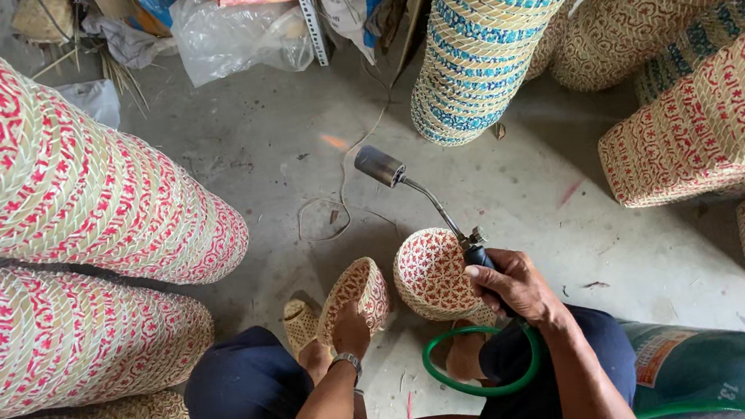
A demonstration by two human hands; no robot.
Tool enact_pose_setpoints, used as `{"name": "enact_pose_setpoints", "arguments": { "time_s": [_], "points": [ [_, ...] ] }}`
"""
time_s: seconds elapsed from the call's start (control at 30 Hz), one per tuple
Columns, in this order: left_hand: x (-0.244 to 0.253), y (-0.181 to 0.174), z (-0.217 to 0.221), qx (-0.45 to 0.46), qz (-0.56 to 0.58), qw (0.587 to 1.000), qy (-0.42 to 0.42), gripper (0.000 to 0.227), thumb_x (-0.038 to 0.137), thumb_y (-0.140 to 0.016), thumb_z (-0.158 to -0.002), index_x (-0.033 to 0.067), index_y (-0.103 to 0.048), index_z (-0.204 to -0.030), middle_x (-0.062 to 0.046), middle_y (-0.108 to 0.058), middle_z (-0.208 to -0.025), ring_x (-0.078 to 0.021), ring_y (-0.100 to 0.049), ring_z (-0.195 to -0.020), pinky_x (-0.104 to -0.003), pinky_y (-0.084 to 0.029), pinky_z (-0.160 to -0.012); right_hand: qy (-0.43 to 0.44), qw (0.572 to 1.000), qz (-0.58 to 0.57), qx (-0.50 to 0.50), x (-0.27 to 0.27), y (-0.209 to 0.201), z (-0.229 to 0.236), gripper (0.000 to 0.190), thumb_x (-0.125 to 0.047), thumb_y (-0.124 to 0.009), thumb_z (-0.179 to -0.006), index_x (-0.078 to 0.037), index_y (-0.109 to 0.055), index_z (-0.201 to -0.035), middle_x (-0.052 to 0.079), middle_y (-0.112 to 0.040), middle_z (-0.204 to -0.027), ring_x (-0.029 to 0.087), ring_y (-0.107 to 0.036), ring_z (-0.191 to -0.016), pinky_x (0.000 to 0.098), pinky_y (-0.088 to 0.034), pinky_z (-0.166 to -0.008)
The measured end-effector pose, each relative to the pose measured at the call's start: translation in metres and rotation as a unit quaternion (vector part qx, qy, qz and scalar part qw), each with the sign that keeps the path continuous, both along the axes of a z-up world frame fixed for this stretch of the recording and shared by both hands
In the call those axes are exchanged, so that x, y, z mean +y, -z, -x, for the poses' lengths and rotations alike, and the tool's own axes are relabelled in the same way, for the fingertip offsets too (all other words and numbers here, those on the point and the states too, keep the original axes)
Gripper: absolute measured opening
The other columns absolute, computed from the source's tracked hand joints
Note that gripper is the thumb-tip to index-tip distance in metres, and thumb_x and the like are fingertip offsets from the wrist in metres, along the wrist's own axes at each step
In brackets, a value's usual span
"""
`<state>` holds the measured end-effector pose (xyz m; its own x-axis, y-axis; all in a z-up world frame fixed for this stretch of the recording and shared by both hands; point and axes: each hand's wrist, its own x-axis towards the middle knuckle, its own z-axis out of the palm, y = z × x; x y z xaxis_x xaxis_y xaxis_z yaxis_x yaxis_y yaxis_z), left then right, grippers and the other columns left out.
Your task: The person uses a handheld blowtorch to apply heat to the surface of small woven baskets. They rotate each basket to treat different areas, then place it down and pick up another one to repeat the process.
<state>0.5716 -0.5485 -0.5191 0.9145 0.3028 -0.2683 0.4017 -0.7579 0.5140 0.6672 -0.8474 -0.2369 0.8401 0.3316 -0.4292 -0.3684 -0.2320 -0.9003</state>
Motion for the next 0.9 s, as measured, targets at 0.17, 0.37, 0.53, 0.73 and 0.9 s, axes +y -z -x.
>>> {"name": "enact_pose_setpoints", "arguments": {
  "time_s": [0.17, 0.37, 0.53, 0.73, 0.9],
  "points": [
    [0.022, -0.029, -0.008, -0.137, 0.052, 0.988, -0.053, 0.042, 0.022, -0.055, -0.097, 0.0095, -0.057, -0.138, -0.023, -0.066, -0.121, -0.0423, -0.064, -0.107, -0.052, -0.052, -0.090, -0.010, 1.000, -0.014, -0.012, -0.002, -0.001, 0.005, 0.042, -0.041, -0.069, -0.093, -0.004, -0.064, -0.074, 0.001, -0.054, -0.052, 0.010, -0.049, -0.043, 0.0291, -0.040, -0.040],
    [0.095, -0.134, -0.042, -0.310, 0.091, 0.940, -0.108, 0.046, 0.043, -0.051, -0.106, -0.0003, -0.064, -0.102, -0.023, -0.065, -0.091, -0.0406, -0.063, -0.082, -0.050, -0.049, -0.075, -0.062, 0.996, -0.005, -0.068, -0.006, -0.021, 0.017, 0.050, -0.046, -0.054, -0.101, -0.004, -0.064, -0.075, 0.001, -0.052, -0.052, 0.011, -0.047, -0.044, 0.0291, -0.039, -0.042],
    [0.157, -0.243, -0.033, -0.347, 0.296, 0.875, -0.164, 0.046, 0.043, -0.059, -0.107, 0.0101, -0.054, -0.074, 0.005, -0.040, -0.066, -0.0103, -0.032, -0.055, -0.031, -0.024, -0.052, -0.132, 0.987, 0.000, -0.089, -0.012, -0.058, 0.042, 0.047, -0.042, -0.055, -0.101, -0.004, -0.065, -0.076, 0.001, -0.053, -0.055, 0.010, -0.049, -0.046, 0.0290, -0.041, -0.042],
    [0.187, -0.300, 0.001, -0.468, 0.399, 0.784, -0.085, 0.047, 0.035, -0.067, -0.115, 0.0091, -0.056, -0.078, 0.006, -0.050, -0.077, -0.0076, -0.041, -0.078, -0.029, -0.036, -0.074, -0.119, 0.982, 0.079, -0.126, -0.002, -0.091, 0.069, 0.047, -0.041, -0.055, -0.100, -0.003, -0.064, -0.075, 0.003, -0.053, -0.053, 0.012, -0.047, -0.043, 0.0303, -0.040, -0.040],
    [0.195, -0.308, 0.005, -0.468, 0.579, 0.658, -0.114, 0.044, 0.036, -0.062, -0.104, -0.0016, -0.063, -0.127, -0.011, -0.066, -0.129, -0.0214, -0.063, -0.117, -0.041, -0.050, -0.106, -0.137, 0.981, 0.018, -0.138, -0.009, -0.102, 0.091, 0.047, -0.040, -0.055, -0.102, -0.003, -0.063, -0.074, 0.001, -0.051, -0.053, 0.011, -0.047, -0.044, 0.0293, -0.039, -0.041]
  ]
}}
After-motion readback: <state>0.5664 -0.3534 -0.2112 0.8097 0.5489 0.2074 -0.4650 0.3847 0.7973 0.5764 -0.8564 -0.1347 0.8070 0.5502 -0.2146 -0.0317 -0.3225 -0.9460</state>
